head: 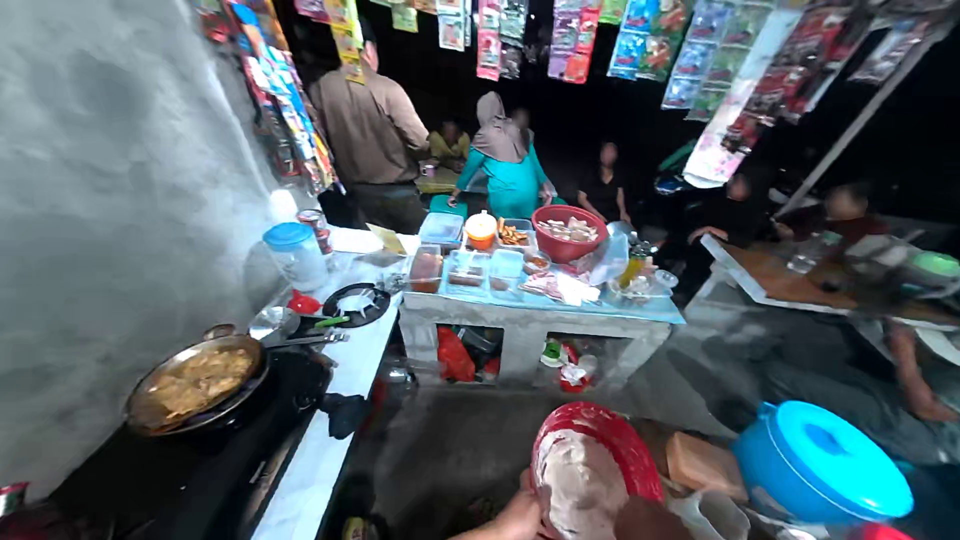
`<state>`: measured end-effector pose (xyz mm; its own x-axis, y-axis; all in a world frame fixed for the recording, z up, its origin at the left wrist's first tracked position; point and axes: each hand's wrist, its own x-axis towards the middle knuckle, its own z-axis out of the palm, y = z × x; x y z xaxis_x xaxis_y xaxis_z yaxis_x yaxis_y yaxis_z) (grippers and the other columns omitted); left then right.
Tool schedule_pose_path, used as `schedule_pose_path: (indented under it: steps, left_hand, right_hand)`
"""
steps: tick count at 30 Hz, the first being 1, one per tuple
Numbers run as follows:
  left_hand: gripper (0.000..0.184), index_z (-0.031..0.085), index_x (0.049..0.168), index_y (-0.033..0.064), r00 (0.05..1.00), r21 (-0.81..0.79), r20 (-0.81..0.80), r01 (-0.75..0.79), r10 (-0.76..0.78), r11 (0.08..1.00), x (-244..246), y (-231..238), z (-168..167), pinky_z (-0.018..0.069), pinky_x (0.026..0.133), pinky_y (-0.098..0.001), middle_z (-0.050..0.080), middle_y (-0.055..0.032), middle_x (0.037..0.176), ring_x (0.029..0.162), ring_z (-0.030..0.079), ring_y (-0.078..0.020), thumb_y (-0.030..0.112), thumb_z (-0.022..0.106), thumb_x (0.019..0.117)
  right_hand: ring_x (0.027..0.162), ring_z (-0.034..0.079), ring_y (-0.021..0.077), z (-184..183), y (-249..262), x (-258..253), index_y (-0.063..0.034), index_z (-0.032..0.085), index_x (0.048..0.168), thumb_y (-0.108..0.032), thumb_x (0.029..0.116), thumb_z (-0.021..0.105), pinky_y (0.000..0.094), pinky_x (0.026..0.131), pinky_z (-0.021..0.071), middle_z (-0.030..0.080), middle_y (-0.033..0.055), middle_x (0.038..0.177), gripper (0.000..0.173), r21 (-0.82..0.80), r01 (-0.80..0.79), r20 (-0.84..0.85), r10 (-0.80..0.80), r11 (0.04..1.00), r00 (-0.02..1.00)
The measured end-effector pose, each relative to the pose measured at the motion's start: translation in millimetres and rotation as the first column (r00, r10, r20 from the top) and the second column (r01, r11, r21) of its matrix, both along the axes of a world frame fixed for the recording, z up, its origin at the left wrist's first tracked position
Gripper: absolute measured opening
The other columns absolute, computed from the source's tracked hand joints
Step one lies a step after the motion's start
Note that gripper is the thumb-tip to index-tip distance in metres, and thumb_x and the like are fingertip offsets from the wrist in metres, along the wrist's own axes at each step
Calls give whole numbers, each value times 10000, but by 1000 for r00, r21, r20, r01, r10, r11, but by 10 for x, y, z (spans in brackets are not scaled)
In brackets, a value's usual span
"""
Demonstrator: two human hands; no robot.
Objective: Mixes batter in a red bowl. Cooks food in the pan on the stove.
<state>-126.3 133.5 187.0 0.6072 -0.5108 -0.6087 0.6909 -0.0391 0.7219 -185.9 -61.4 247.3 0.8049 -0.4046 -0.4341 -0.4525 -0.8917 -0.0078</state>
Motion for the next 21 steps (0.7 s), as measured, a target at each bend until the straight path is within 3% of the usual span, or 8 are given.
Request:
schedule_pose_path:
  steps: [3,6,8,10,12,16,19,21]
  left_hand:
    - [562,167,1589,143,999,-62,8,-41,42,997,235,142,137,623,820,-519,682,-211,1136,947,732,-326,279,420,1106]
    - [621,149,1587,132,991,-83,60,-114,119,990,615,315,227,618,822,-498,677,-201,1143,968,720,-295,260,488,1082]
    - [679,124,1582,118,979,-64,62,-192,196,979,908,403,211,607,819,-492,642,-217,1175,977,703,-293,119,522,1033]
    - [779,124,1579,127,967,-35,72,-243,245,969,1263,435,185,606,806,-496,626,-234,1214,983,700,-307,43,580,953]
    - [830,119,1585,149,958,-58,96,-265,269,963,1606,485,185,609,834,-502,622,-218,1261,1026,700,-300,50,616,928]
    - [684,96,1590,177,939,-183,26,-332,342,925,2132,650,380,636,788,-509,649,-200,1226,1006,720,-325,98,499,1042]
    - [617,148,1577,154,912,-219,24,-395,409,892,2459,775,474,640,746,-521,675,-225,1151,941,731,-365,85,471,1057]
    - [618,169,1571,122,903,-228,60,-403,426,886,2639,805,513,645,735,-516,684,-229,1130,923,737,-364,56,481,1042]
  right_hand:
    - [1156,663,459,101,144,694,-25,650,1311,-358,1044,469,663,958,509,699,260,1218,463,17,-11,4,11,1000,1000]
    - [1189,657,416,218,239,1311,-80,723,1214,-447,1042,465,664,975,498,712,211,1229,481,199,-121,-159,153,973,975]
    - [1221,636,424,407,283,1650,-51,725,1198,-484,1004,518,686,971,486,689,223,1274,518,97,-152,-250,172,984,953]
    - [1140,663,457,488,353,2019,8,719,1124,-459,962,563,692,887,509,703,257,1193,517,-92,-113,-93,104,989,990]
    - [1071,695,442,501,480,2494,-28,735,1109,-444,983,556,670,859,533,732,237,1106,471,-94,-132,90,140,987,986]
    - [1040,697,398,594,623,3180,-84,743,1099,-403,1014,516,661,885,527,736,190,1049,401,182,-341,1,347,922,938]
    - [1085,669,462,945,728,3579,-21,729,1069,-391,958,590,699,884,499,716,250,1095,410,-14,-339,-10,339,941,941]
    - [1108,667,452,1003,809,3881,-22,701,1138,-358,993,540,670,879,508,708,249,1126,400,-67,-405,75,409,912,909]
